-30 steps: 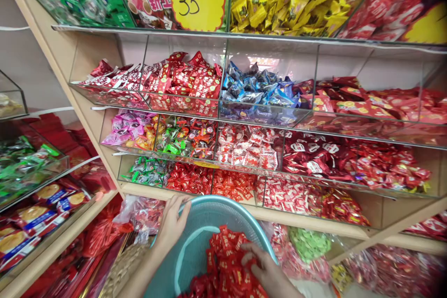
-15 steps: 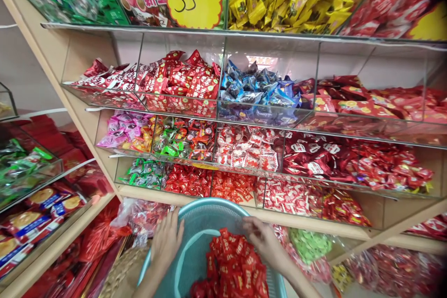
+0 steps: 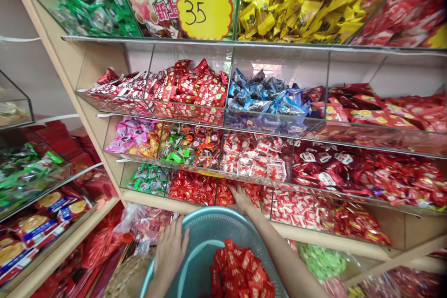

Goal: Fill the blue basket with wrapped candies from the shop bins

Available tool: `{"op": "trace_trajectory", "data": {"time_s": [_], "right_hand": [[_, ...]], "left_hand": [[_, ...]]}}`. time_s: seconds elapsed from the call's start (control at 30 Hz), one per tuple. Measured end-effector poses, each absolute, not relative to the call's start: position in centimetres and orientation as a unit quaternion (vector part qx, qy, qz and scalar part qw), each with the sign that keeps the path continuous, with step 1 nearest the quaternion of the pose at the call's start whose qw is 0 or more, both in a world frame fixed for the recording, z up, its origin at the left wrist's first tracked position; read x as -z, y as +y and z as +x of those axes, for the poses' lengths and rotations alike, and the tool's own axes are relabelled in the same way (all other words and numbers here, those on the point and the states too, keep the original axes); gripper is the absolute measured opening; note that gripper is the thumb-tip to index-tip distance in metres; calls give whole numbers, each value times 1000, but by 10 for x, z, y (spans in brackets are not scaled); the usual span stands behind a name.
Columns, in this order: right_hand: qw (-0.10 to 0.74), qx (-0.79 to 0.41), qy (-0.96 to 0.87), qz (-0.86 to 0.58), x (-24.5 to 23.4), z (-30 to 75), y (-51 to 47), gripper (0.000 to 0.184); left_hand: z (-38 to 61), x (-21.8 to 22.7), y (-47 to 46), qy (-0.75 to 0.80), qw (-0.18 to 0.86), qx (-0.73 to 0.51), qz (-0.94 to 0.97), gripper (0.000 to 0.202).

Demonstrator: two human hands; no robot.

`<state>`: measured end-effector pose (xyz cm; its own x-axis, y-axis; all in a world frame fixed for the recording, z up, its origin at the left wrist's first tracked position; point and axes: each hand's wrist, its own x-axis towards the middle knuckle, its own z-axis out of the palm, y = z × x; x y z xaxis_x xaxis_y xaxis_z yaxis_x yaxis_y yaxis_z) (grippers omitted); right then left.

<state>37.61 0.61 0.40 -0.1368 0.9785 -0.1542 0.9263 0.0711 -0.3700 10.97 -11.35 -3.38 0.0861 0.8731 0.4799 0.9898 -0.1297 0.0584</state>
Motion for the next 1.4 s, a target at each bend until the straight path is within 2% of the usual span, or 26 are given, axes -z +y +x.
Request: {"op": "trace_trajectory", "data": {"time_s": [0.23,0.47,0.73,0.87,1.07,1.23,1.4], "right_hand": [[26,-195,-705,-682,1,365,20,96],[3,-144,-702,-698,8,359,25,92],[132,-147,-682,-704,24,370,18,61],[163,-150,-671,-708,26,372,16,48],[202,-168,-661,-703,33,374,19,54],[269,-178,-655,-683,40,379,20,42],[371,-193,-624,-659,42,384,20,36]], "left_hand": [[111,35,-112,-643,143,212,-722,43],[112,36,-113,-646,141,212,-720,44],[111,35,-113,-639,162,221,-718,40],[110,38,-113,-633,168,221,-723,40],[109,39,-111,-627,178,225,-724,41],[109,37,-112,-628,173,218,-727,41],[109,37,-113,-629,165,214,-729,43]]}}
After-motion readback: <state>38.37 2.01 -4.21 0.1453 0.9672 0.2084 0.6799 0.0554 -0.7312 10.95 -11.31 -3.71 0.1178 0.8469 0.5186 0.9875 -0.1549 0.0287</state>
